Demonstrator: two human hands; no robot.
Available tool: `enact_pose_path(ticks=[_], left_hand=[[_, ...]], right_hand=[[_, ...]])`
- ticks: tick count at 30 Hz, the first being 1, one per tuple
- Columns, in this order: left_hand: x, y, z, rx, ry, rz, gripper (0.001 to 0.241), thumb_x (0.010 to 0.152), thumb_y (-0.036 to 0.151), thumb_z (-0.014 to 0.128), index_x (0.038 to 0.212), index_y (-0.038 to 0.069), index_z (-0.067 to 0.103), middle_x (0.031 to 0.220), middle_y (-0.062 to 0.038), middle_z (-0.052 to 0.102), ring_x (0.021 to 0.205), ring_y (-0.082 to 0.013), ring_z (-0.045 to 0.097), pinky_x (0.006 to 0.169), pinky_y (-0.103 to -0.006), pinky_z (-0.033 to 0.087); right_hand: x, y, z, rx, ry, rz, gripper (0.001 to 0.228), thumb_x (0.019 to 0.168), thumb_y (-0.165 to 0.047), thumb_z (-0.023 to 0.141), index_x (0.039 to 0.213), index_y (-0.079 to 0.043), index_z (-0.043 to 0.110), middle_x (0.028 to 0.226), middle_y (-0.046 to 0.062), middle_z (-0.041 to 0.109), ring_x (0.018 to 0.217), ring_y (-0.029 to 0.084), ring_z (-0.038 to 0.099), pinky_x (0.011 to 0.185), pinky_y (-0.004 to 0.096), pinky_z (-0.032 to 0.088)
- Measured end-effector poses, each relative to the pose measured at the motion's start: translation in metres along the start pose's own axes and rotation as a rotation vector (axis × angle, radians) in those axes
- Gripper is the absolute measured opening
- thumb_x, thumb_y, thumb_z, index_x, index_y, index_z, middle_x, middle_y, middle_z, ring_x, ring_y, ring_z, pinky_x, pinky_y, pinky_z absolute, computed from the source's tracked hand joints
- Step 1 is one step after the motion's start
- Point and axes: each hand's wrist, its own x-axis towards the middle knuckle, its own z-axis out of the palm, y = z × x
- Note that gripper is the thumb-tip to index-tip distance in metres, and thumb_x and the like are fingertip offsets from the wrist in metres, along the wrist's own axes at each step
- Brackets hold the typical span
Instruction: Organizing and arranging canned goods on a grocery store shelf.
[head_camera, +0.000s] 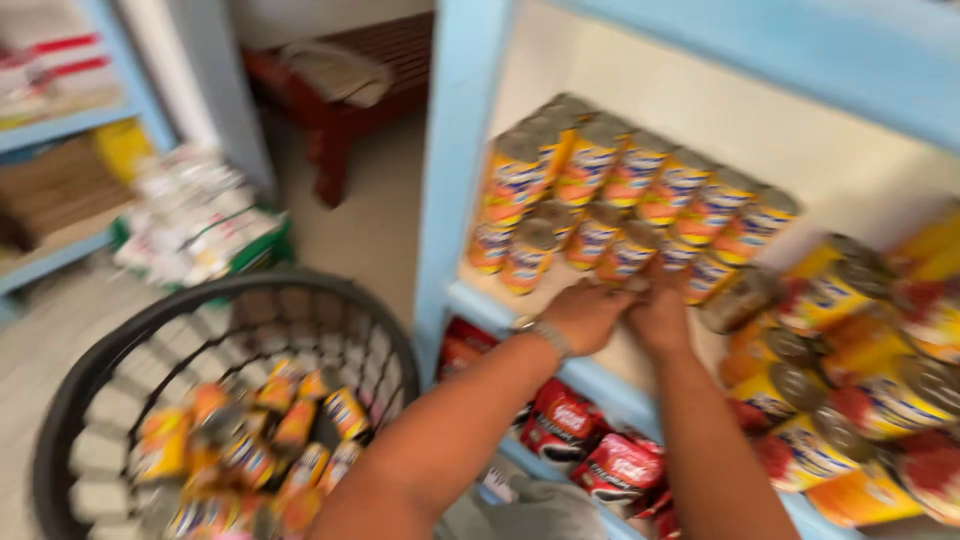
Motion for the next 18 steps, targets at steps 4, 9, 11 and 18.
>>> enact_pose_path(ticks=[4, 9, 11, 18], left_hand=[[0.004, -0.009, 0.019, 0.045, 0.053, -0.02, 0.041, 0.091, 0.015, 0.051, 0.13, 0.019, 0.064, 0.121, -0.015, 0.072, 0.109, -0.0362, 0.07, 0.096, -0.0507, 0.053], [0.011, -0.004, 0.023, 0.017, 0.058, -0.082, 0.039, 0.097, 0.025, 0.043, 0.13, 0.029, 0.064, 0.133, -0.006, 0.068, 0.116, -0.0317, 0.069, 0.093, -0.049, 0.056], [0.005, 0.0, 0.01, 0.006, 0.045, -0.139, 0.04, 0.096, 0.027, 0.043, 0.131, 0.031, 0.063, 0.133, -0.004, 0.068, 0.117, -0.0296, 0.069, 0.093, -0.0473, 0.057], [0.008, 0.005, 0.009, -0.016, -0.023, -0.177, 0.041, 0.095, 0.037, 0.041, 0.128, 0.04, 0.065, 0.138, 0.006, 0.064, 0.124, -0.0222, 0.065, 0.095, -0.0459, 0.056]], right_hand=[[-0.001, 0.005, -0.001, -0.015, -0.061, -0.022, 0.063, 0.079, -0.007, 0.076, 0.138, 0.002, 0.056, 0.123, 0.033, 0.064, 0.121, 0.05, 0.056, 0.105, 0.054, 0.045], [0.003, 0.032, 0.002, -0.26, -0.159, -0.054, 0.057, 0.085, -0.015, 0.074, 0.139, -0.002, 0.06, 0.117, 0.028, 0.069, 0.12, 0.047, 0.058, 0.118, 0.058, 0.033], [0.003, 0.026, 0.001, -0.16, -0.192, -0.063, 0.055, 0.086, -0.016, 0.071, 0.138, -0.002, 0.06, 0.117, 0.028, 0.069, 0.122, 0.047, 0.057, 0.115, 0.056, 0.036], [-0.002, 0.038, -0.005, -0.06, -0.278, 0.188, 0.033, 0.087, -0.005, 0.07, 0.12, -0.003, 0.066, 0.097, 0.021, 0.072, 0.083, 0.033, 0.067, 0.093, 0.047, 0.052]])
